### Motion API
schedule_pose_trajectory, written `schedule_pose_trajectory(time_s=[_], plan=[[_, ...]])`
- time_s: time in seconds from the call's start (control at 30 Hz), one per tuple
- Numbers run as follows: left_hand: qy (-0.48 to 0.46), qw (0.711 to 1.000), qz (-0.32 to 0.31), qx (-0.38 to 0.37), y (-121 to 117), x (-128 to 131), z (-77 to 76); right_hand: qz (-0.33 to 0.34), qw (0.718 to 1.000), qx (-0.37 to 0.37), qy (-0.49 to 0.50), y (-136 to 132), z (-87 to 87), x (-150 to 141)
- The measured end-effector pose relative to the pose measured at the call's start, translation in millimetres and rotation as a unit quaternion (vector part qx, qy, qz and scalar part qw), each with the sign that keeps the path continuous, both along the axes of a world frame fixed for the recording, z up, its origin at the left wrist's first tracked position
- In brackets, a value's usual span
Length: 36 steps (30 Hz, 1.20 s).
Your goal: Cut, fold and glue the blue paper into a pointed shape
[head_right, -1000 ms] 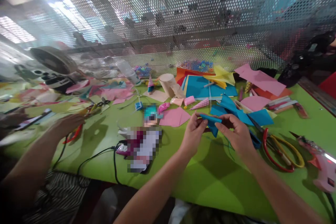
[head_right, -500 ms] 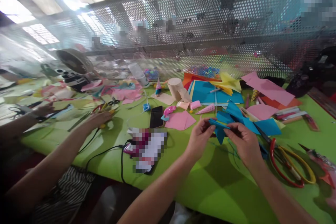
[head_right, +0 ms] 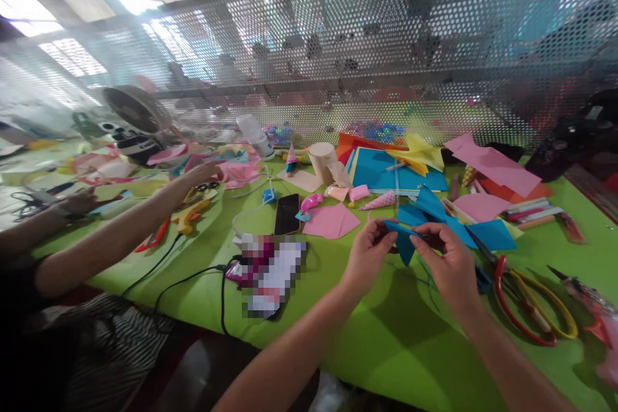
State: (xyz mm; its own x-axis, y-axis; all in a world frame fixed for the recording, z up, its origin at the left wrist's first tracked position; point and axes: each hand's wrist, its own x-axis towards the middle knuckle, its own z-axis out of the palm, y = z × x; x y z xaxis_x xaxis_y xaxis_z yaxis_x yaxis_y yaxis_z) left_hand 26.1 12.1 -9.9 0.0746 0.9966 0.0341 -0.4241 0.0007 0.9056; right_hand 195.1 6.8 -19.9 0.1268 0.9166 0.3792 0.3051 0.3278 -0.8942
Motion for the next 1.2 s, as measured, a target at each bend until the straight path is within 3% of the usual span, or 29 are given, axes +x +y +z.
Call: schedule_pose_trajectory(time_s=[0.43, 0.87, 1.2], plan=[[-0.013, 1.0, -0.003, -0.001, -2.3, 0.8, -0.1, 0.013, 0.999, 0.013, 0.051, 0.5, -2.0, -2.2], [-0.015, 1.0, 0.002, -0.005, -2.8, 2.0, 1.0, 0.01, 0.999, 0.017, 0.036, 2.8, -3.8, 2.3], [0.021, 1.0, 0.017, 0.003, 0.3, 0.0, -2.5, 0.021, 0.997, -0.046, 0.062, 1.1, 1.8, 1.1]])
